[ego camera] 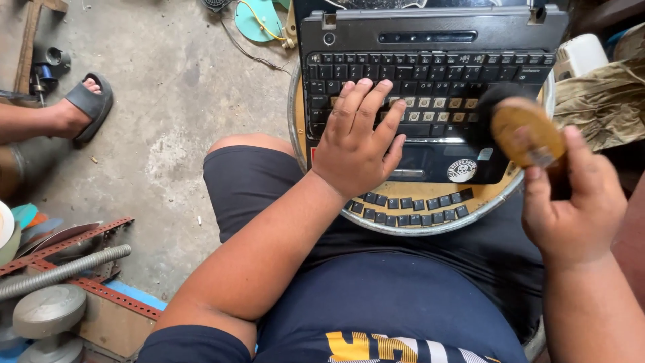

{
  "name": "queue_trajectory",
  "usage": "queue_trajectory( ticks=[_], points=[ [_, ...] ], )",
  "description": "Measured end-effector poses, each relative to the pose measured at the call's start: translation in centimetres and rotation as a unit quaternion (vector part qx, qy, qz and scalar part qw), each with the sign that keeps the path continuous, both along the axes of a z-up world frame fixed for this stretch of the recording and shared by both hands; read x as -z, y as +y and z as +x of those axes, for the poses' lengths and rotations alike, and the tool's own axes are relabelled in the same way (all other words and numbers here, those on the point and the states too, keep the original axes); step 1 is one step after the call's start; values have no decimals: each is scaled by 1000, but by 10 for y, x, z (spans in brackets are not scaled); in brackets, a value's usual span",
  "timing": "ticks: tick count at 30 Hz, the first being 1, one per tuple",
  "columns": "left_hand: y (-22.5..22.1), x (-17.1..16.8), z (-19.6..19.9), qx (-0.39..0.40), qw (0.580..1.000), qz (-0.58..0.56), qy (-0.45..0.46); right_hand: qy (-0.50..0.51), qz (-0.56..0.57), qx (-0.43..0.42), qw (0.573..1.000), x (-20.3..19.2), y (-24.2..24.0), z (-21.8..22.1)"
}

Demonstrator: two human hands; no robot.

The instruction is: Cleaning a laptop keyboard by brushing away dust and debris, then manually removing and re-seating individual keycaps.

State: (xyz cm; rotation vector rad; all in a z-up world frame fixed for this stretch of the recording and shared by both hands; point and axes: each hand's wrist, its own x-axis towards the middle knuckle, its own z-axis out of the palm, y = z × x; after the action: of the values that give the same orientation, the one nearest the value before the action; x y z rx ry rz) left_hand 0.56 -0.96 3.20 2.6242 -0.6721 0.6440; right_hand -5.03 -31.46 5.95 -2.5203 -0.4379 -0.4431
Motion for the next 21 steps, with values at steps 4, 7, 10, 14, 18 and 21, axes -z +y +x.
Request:
queue_trajectory(
  ticks=[4,7,10,14,18,21],
  points=[
    [0,2,0,1,1000,3,1,13,-178,48,983,6,-20,-8],
    [0,4,-1,4,1000,9,10,-33,-105,60,992,3,-20,-4],
    [0,2,-1,2,1000,11,12,-29,-103,60,992,-8,-11,-4],
    [0,3,-1,2,1000,5,11,-17,-213,62,975,-5,-3,-4],
    [0,3,0,1,1000,7,7,-27,-72,56,995,-12,5,6],
    [1,3,-1,1,1000,13,4,-17,-77,34,996,-8,-6,1]
  ],
)
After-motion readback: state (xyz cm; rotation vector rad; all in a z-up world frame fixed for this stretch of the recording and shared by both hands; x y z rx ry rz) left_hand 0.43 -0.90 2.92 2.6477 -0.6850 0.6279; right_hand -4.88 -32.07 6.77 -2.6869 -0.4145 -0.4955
